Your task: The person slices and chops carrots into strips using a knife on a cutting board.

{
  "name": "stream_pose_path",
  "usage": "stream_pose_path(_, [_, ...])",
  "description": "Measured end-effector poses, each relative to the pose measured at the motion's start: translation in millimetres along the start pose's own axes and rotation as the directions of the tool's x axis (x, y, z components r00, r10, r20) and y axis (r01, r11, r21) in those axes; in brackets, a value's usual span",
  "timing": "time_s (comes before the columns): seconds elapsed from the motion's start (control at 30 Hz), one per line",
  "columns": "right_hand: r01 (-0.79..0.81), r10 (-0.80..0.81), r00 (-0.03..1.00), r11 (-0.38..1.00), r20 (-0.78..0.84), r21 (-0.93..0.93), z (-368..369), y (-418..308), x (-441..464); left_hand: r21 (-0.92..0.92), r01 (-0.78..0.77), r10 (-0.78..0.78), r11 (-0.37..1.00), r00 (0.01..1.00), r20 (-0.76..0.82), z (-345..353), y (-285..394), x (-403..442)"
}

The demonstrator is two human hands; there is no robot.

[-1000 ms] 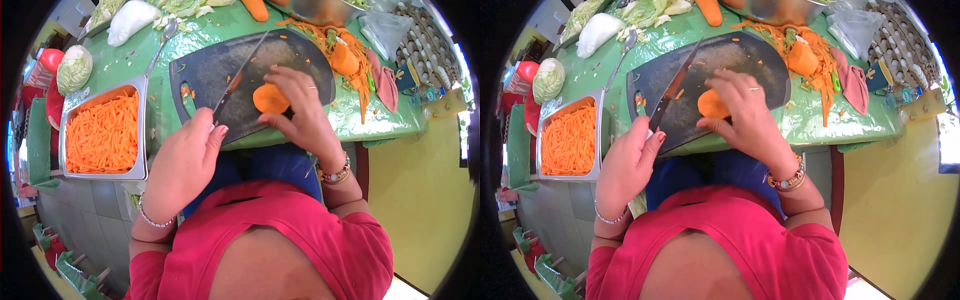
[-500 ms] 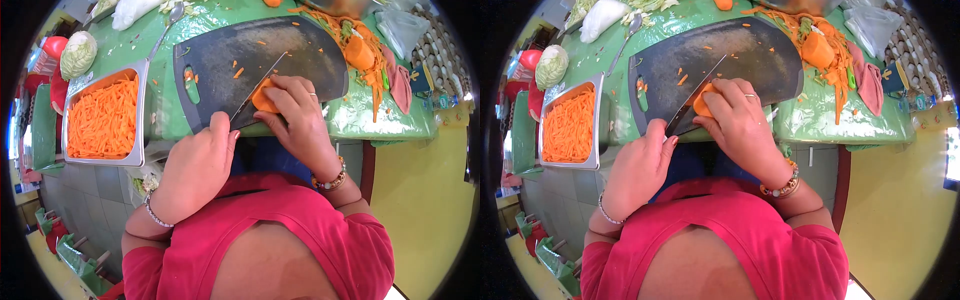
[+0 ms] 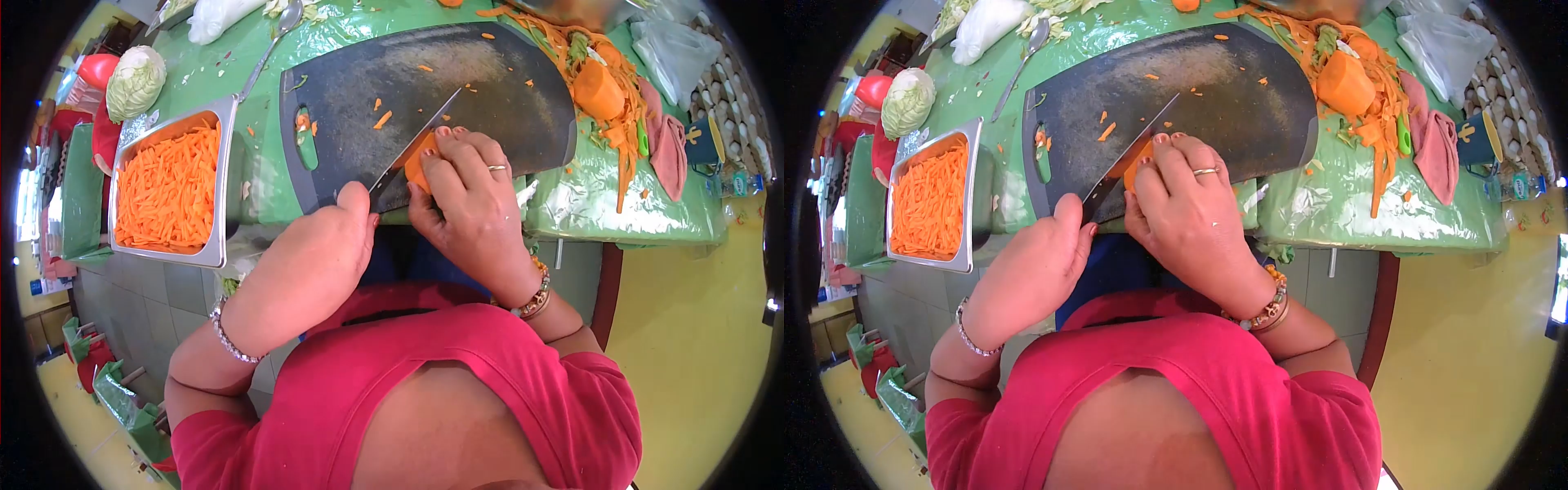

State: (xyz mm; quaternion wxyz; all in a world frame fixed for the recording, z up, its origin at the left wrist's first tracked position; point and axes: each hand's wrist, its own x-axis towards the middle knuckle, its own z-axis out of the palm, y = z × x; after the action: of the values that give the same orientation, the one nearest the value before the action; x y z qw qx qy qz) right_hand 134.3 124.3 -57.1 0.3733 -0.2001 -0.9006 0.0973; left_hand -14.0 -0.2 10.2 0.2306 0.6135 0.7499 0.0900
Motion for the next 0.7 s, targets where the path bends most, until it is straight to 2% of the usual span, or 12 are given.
stream_pose_path(0.2, [0.019, -0.018, 0.999, 1.0, -0.035, 0.005, -1, 2, -2, 0.082, -0.028, 0.033, 0.996, 0.997, -0.066, 6, 7, 16])
stream_pose_path(0.3, [-0.009, 0.011, 0.998, 0.999, -0.06, 0.036, -1, 3, -4, 0.117, 0.055, -0.048, 0.992, 0.997, -0.064, 8, 13, -9])
stream_pose_path(0.37, [0.001, 0.001, 0.998, 1.0, -0.066, 0.024, 0, 2, -3, 0.069, 0.196, -0.198, 0.978, 0.98, 0.033, 3, 18, -30])
stream_pose_path(0.4, [0.016, -0.016, 0.998, 1.0, -0.055, 0.007, -1, 2, -4, 0.065, 0.205, -0.207, 0.977, 0.978, 0.028, 4, 16, -30])
stream_pose_path(0.47, [0.071, -0.07, 0.996, 0.997, -0.052, 0.01, 2, 5, -8, 0.059, 0.059, -0.055, 0.996, 0.996, -0.072, 8, 8, -21])
stream_pose_path(0.57, [0.124, -0.123, 0.99, 0.992, -0.067, 0.019, -2, 9, -9, 0.032, -0.006, 0.01, 0.999, 0.994, -0.109, 9, 4, -9])
stream_pose_path(0.7, [0.119, -0.115, 0.992, 0.991, -0.058, 0.059, -5, 8, -11, -0.015, -0.01, 0.008, 1.0, 0.99, -0.137, 3, 13, -17])
